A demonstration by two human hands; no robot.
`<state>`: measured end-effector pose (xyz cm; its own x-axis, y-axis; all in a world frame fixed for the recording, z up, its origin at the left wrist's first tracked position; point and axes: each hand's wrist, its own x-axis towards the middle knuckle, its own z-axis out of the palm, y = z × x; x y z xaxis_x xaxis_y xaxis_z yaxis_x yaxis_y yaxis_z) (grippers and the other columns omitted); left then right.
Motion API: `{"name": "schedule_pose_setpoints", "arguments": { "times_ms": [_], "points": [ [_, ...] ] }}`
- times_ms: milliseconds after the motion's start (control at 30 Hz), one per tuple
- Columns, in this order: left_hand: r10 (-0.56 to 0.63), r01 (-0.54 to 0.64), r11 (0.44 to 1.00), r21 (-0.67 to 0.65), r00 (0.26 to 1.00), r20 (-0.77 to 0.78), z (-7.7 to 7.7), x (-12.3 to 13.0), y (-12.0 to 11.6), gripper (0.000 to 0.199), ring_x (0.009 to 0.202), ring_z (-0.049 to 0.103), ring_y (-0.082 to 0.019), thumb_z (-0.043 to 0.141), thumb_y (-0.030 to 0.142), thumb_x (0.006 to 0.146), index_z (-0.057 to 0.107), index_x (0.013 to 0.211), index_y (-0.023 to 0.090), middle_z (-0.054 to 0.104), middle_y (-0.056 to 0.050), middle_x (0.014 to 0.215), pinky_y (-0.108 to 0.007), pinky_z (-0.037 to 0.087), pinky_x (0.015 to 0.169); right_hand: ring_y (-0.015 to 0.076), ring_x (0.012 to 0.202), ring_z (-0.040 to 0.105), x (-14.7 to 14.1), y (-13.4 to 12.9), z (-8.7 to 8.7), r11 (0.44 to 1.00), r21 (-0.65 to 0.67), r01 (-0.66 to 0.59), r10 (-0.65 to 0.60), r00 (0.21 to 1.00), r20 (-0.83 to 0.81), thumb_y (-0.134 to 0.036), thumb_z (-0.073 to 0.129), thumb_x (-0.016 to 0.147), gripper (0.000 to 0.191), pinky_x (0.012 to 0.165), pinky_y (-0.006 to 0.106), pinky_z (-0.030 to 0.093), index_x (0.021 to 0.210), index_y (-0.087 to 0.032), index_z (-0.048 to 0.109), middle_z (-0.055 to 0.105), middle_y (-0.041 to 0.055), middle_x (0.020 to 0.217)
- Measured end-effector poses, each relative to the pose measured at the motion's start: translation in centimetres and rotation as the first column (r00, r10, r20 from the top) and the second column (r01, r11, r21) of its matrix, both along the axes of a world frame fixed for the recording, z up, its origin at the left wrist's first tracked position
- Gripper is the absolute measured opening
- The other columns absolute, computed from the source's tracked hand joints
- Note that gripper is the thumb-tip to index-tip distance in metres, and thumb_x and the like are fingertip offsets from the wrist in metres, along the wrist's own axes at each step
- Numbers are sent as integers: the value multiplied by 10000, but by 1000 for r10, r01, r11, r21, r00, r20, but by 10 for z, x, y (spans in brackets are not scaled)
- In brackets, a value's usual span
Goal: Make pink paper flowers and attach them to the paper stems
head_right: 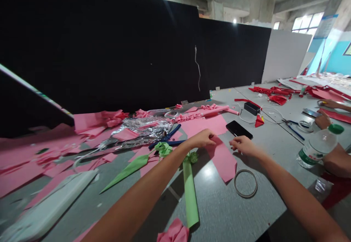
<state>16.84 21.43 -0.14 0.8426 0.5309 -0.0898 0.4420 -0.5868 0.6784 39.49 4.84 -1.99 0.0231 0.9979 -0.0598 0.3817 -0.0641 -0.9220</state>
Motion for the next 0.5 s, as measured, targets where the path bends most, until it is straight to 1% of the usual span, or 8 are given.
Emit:
{"name": "schedule_pose_setpoints", "arguments": {
  "times_ms": [33, 100, 133, 200, 267, 333, 433, 500],
  "points": [
    [29, -27, 999, -44, 998, 52, 1, -10, 0, 311, 984, 732, -233, 733, 396, 1021, 714, 1205, 145, 734, -74, 1188, -396, 642, 836, 166, 651, 634, 3, 2, -1, 1000, 1, 16, -16, 997, -70, -604, 659, 981, 438, 537, 249, 454, 978, -191, 805, 770, 98, 877],
    [118, -96, 987, -128, 976, 183, 3, -30, -3, 324, 899, 726, -200, 721, 433, 1020, 714, 1162, 142, 748, -70, 1083, -364, 623, 796, 195, 790, 718, 6, 4, 1, 1000, 12, 19, -16, 978, -208, -677, 506, 1043, 557, 611, 268, 534, 1174, -210, 781, 789, 124, 1040],
    [174, -134, 977, -167, 952, 251, 4, -39, -6, 375, 865, 721, -194, 720, 477, 1004, 711, 1162, 137, 752, -72, 1042, -346, 607, 773, 210, 874, 743, 6, 4, 3, 1000, 20, 9, -4, 963, -269, -689, 493, 1043, 569, 667, 288, 572, 1258, -231, 755, 787, 122, 1109],
    [284, -202, 948, -247, 887, 364, 4, -53, -13, 520, 813, 706, -197, 743, 585, 929, 709, 1167, 125, 757, -74, 977, -316, 569, 720, 230, 929, 763, 3, 4, 6, 999, 32, -13, 23, 932, -362, -661, 642, 970, 546, 722, 322, 617, 1338, -265, 712, 784, 101, 1154],
    [371, -244, 914, -323, 824, 428, 3, -60, -19, 619, 777, 687, -196, 792, 649, 827, 717, 1136, 117, 755, -69, 923, -295, 539, 686, 222, 833, 765, -4, 7, 5, 999, 35, -9, 23, 906, -423, -536, 848, 816, 591, 677, 309, 625, 1312, -246, 710, 788, 84, 1083],
    [424, -251, 884, -395, 788, 447, 2, -64, -24, 635, 739, 665, -186, 844, 644, 751, 730, 1090, 118, 740, -54, 867, -287, 533, 671, 194, 694, 741, -11, 11, 1, 999, 29, 25, -8, 883, -469, -425, 919, 720, 558, 593, 269, 603, 1191, -189, 734, 777, 66, 932],
    [450, -215, 841, -496, 786, 423, 4, -71, -26, 620, 654, 621, -163, 908, 559, 668, 759, 1083, 124, 705, -22, 794, -290, 546, 626, 162, 592, 704, -17, 17, -6, 997, 9, 81, -64, 846, -530, -372, 889, 733, 397, 525, 233, 572, 1030, -156, 740, 733, 40, 783],
    [457, -192, 812, -551, 796, 396, 7, -79, -25, 563, 591, 559, -128, 922, 470, 639, 787, 1069, 132, 683, -5, 764, -280, 542, 592, 149, 565, 688, -17, 18, -9, 995, -5, 99, -84, 821, -565, -334, 867, 742, 352, 510, 226, 568, 1020, -156, 745, 722, 32, 757]
  ]
}}
